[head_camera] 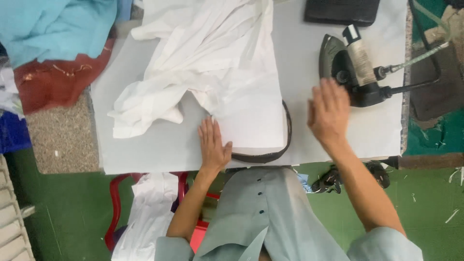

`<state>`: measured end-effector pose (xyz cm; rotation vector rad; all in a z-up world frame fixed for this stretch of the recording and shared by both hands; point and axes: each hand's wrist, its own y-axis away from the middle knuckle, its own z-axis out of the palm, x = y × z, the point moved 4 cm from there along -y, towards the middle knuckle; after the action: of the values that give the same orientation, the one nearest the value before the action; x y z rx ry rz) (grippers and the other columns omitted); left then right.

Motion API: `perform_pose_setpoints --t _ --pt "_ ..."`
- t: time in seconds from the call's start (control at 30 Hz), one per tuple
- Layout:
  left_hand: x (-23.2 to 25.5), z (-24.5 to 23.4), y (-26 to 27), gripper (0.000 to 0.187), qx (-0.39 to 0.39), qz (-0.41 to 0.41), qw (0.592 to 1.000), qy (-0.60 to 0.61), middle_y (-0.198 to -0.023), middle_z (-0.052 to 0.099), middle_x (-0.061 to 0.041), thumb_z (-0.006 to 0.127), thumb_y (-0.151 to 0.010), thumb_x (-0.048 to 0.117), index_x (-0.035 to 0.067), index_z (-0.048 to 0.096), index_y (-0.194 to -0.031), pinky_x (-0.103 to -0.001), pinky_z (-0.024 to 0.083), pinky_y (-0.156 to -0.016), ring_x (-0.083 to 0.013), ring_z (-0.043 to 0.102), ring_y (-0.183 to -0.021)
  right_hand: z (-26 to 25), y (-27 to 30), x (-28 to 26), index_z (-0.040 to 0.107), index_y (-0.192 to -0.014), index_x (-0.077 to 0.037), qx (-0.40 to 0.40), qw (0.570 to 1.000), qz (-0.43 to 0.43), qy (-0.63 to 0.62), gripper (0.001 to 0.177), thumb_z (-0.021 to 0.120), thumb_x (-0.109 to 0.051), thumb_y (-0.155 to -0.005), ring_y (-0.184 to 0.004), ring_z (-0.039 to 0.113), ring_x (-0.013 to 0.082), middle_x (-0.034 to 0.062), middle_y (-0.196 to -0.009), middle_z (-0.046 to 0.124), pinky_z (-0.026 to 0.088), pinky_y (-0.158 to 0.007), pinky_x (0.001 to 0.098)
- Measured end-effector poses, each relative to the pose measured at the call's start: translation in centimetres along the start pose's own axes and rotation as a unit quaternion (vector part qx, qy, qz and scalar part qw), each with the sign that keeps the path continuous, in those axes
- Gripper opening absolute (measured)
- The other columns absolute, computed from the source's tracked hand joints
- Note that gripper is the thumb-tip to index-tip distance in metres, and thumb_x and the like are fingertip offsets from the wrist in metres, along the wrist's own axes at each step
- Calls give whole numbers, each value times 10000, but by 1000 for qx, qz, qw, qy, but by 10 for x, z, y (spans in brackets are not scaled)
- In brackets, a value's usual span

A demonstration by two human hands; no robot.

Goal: The person irons a white shirt on a padded ironing board using a steam iron and a black pressing block. They repeatedly smooth the fabric, apply the iron, and adjust the shirt sections.

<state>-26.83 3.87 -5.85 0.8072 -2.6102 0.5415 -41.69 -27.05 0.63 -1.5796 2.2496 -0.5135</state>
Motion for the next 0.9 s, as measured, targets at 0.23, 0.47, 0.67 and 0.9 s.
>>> perform_pose_setpoints --t 0.23,0.47,0.67,0.9 --pt "94 50 -270 431 21 187 981 -49 -1515 474 -194 571 -1087 182 -22 475 -1454 -551 365 -1221 -399 406 -1458 19 -76 124 445 -1297 0 -260 930 259 28 483 664 -314 -1003 -884 599 482 256 -1026 631 499 -692 565" --pt "153 206 -398 886 -316 208 902 -207 -1706 82 -140 666 -1001 463 191 134 -1655 -508 100 -1261 -310 48 -1567 -12 -7 85 369 -1313 -55 -389 854 323 -121 390 442 -335 -1051 -768 629 589 251 -986 638 462 -631 669" --pt "137 219 -388 618 -259 197 942 -78 -1319 476 -192 637 -1030 412 279 383 -1577 -471 371 -1134 -344 449 -1288 -43 47 70 579 -1417 -15 -189 971 132 62 658 716 -402 -903 -1183 651 342 185 -1301 634 520 -984 399" --pt "84 49 -232 559 -154 194 968 49 -1196 493 -207 662 -991 428 259 529 -1507 -445 413 -973 -387 466 -1104 -76 57 64 503 -1461 96 -269 956 -28 112 583 602 -83 -915 -1376 514 456 366 -1495 491 448 -1117 475"
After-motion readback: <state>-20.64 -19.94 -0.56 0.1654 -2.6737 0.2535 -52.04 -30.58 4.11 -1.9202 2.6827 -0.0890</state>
